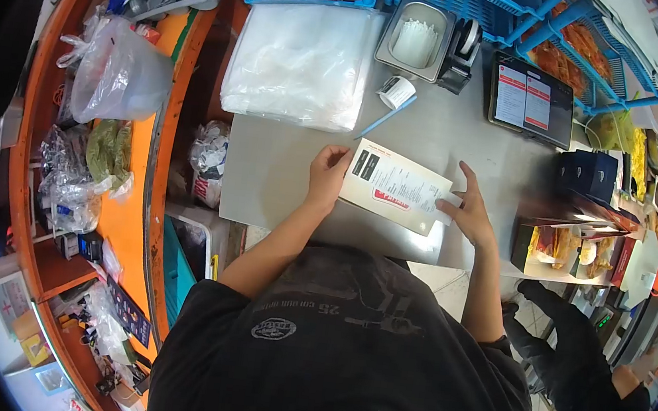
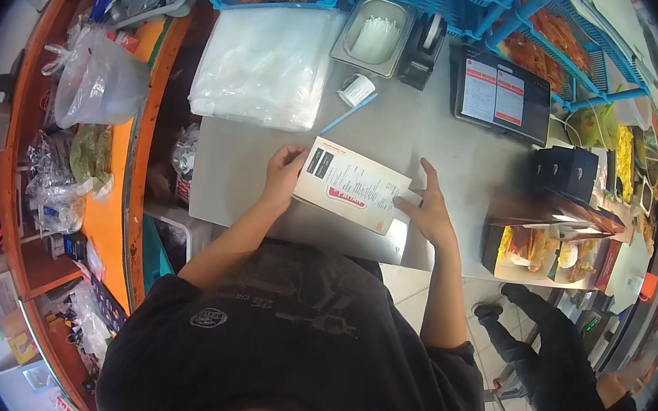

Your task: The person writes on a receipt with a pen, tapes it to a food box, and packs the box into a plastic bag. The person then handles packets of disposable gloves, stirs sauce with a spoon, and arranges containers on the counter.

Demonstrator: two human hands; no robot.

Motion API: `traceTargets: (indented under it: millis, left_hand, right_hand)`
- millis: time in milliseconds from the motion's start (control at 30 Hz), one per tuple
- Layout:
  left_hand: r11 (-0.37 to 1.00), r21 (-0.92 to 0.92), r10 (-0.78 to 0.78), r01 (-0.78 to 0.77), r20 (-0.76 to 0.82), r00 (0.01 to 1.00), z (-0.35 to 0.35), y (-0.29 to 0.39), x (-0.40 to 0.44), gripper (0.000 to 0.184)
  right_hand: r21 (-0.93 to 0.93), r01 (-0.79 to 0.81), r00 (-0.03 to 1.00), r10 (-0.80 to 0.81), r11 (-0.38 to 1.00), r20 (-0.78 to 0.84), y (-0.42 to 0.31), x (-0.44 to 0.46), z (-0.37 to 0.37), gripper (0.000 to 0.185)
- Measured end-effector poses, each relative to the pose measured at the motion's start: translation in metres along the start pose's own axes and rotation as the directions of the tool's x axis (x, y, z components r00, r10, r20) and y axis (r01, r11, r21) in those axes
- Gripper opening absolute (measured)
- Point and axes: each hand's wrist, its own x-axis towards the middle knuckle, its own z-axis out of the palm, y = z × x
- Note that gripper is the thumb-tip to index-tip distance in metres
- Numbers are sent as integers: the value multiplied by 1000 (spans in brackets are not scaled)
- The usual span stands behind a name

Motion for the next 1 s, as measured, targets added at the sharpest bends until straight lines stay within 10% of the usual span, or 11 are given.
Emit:
traceTargets:
  millis: [167,267,333,433,600,800,900,1000]
  left_hand:
    - [792,559,274,-245,32,961,-4,42,13,26]
    - [276,525,488,-805,645,588,20,63,14,43]
    - [165,223,275,-961,925,263,63,92,-21,64]
    - [-88,218,32,-972,976,216,93,68,-33,83]
    - [134,206,-81,-969,977,197,102,86,-28,94]
    - [219,126,-12,-968,992,127,104,130,-46,93]
    - [241,63,11,-969,998,67,107,138,-54,94]
    - [238,33,31,-971,999,41,107,143,-50,94]
  right_hand:
    - [308,27,999,-40,951,36,31,6,2,84]
    - [493,-35,994,-18,870,104,42,1,0,81]
    - [501,-7,996,-37,865,78,50,2,3,85]
    - [456,-2,1000,5,890,-5,47,-8,3,77]
    - [178,208,927,-136,962,-349,78,-16,-5,58]
    - [694,208,950,-311,689,24,-10,-63,-33,80]
    - [599,171,946,-300,782,123,-16,-53,-24,89]
    - [23,98,989,-95,995,-113,23,-52,-24,86]
